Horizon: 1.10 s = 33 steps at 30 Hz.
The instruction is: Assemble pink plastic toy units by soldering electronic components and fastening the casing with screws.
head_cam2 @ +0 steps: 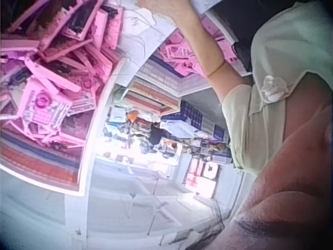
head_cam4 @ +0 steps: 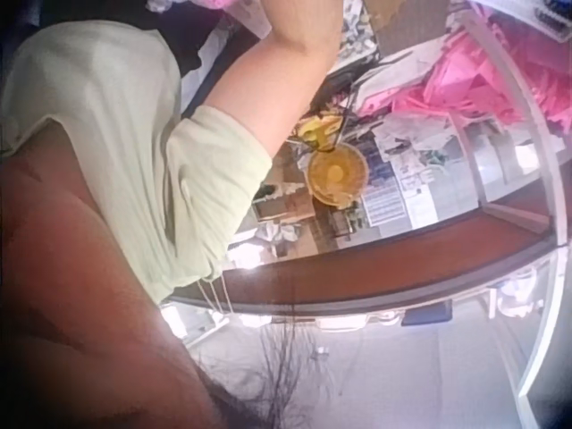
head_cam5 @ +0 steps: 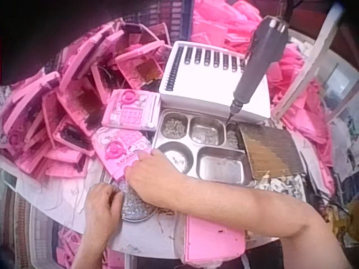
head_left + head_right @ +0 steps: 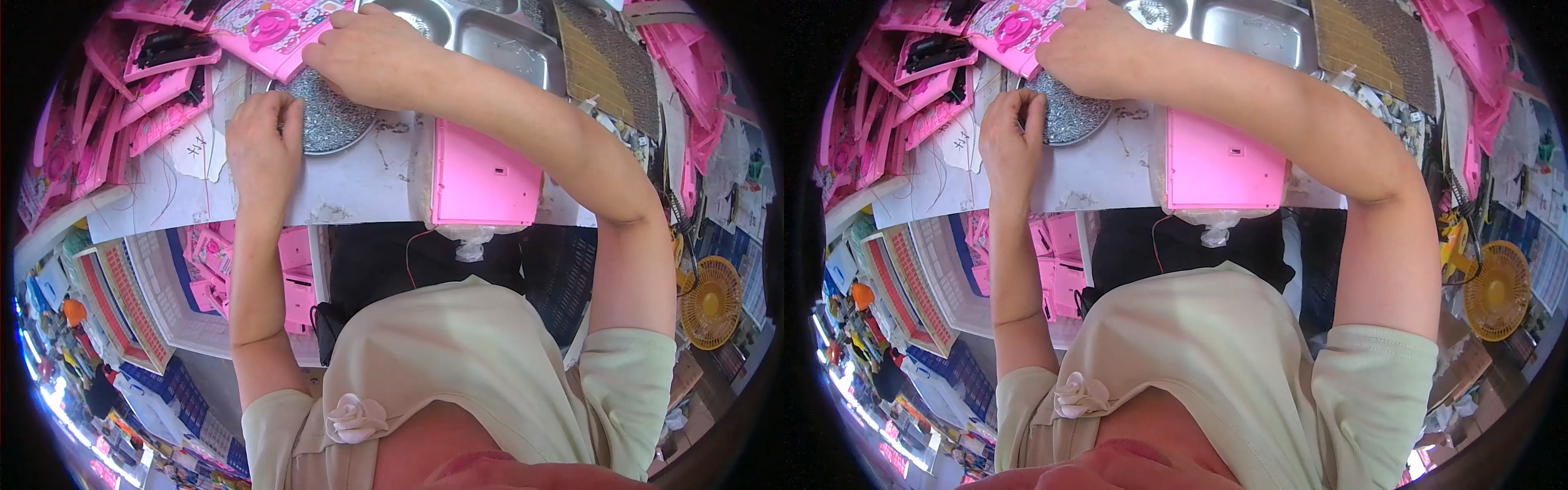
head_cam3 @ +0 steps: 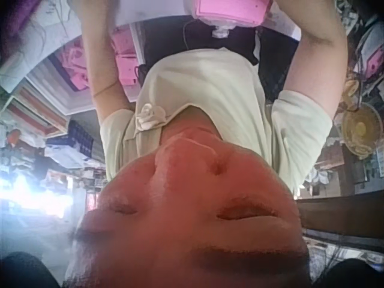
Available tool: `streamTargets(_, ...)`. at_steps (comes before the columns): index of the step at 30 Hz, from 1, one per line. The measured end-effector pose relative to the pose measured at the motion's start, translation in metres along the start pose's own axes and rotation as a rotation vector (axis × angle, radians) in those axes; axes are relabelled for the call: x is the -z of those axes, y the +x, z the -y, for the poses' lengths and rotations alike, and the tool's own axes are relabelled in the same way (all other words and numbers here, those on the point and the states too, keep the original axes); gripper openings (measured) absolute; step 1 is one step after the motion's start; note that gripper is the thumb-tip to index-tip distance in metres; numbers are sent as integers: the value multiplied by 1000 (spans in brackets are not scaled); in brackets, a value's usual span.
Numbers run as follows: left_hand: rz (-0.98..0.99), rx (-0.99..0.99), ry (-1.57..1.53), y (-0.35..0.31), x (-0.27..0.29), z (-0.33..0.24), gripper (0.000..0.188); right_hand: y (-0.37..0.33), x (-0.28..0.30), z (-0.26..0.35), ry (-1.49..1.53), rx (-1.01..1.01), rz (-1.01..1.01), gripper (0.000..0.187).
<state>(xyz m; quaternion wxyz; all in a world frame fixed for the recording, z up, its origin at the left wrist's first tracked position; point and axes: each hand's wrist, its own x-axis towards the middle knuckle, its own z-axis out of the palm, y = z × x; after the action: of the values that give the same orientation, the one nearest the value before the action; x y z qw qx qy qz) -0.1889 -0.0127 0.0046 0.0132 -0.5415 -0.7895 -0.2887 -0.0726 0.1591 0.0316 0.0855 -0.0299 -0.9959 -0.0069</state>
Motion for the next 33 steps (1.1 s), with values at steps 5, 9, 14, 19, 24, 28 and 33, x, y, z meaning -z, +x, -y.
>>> streamTargets(5, -85, -82, -2, 6, -3, 6, 10, -23, 33, -19, 292, -205, 60, 14)
streamTargets(9, -92, -73, 29, 12, -4, 4, 11, -44, 35, -24, 270, -203, 9, 23)
streamTargets(14, -40, 77, -249, 6, -9, -26, 10, -31, 25, -18, 235, -126, -44, 24)
streamTargets(19, 256, 123, -666, 3, -23, -100, 12, -110, 67, -44, 224, -155, -184, 12)
streamTargets(24, 300, -154, -340, 23, -31, -111, 15, -187, 72, -67, 195, -249, -111, 12)
streamTargets(28, 314, -310, -28, 28, -22, -122, 11, -197, 65, -71, 225, -221, -112, 13)
streamTargets(33, 362, -403, 167, 33, -19, -131, 14, -197, 62, -79, 141, -151, -124, 14)
